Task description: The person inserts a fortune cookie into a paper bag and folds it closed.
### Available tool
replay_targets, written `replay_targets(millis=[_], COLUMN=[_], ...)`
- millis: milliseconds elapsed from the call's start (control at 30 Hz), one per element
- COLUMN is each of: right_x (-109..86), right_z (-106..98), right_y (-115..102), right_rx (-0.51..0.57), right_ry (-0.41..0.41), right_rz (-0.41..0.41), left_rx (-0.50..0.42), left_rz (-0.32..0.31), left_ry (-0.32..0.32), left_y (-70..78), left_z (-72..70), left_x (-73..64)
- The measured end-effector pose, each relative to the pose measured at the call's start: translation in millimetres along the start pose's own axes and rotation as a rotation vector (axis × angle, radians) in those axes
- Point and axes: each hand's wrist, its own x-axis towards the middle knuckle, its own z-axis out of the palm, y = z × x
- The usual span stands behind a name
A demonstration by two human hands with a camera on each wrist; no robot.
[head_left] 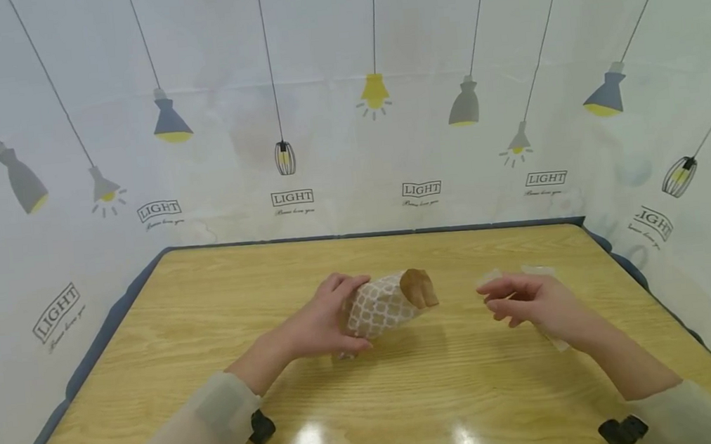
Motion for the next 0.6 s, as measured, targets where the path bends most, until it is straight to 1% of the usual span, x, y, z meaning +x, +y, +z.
replay_targets(millis=[167, 333, 433, 600], right_x=[-22.2, -38.6, -45.7, -52.5], right_z=[-40, -72, -83, -92], right_y=[26, 51, 62, 76], right_rx=[-0.051, -0.113, -0.137, -0.122], right_ry=[-0.024, -0.043, -0.045, -0.103], right_rz=[0.045, 0.133, 0.182, 0.232], left_rx=[0.001, 0.005, 0.005, 0.01], left_rz=[0.002, 0.005, 0.01, 0.016], left_ry=[-0.006, -0.001, 0.002, 0.001], left_y=[0.5, 0.8, 0.9, 1.2], left_z=[-0.5, -1.0, -1.2, -0.5], left_x=[-1.1, -1.1, -1.0, -0.9])
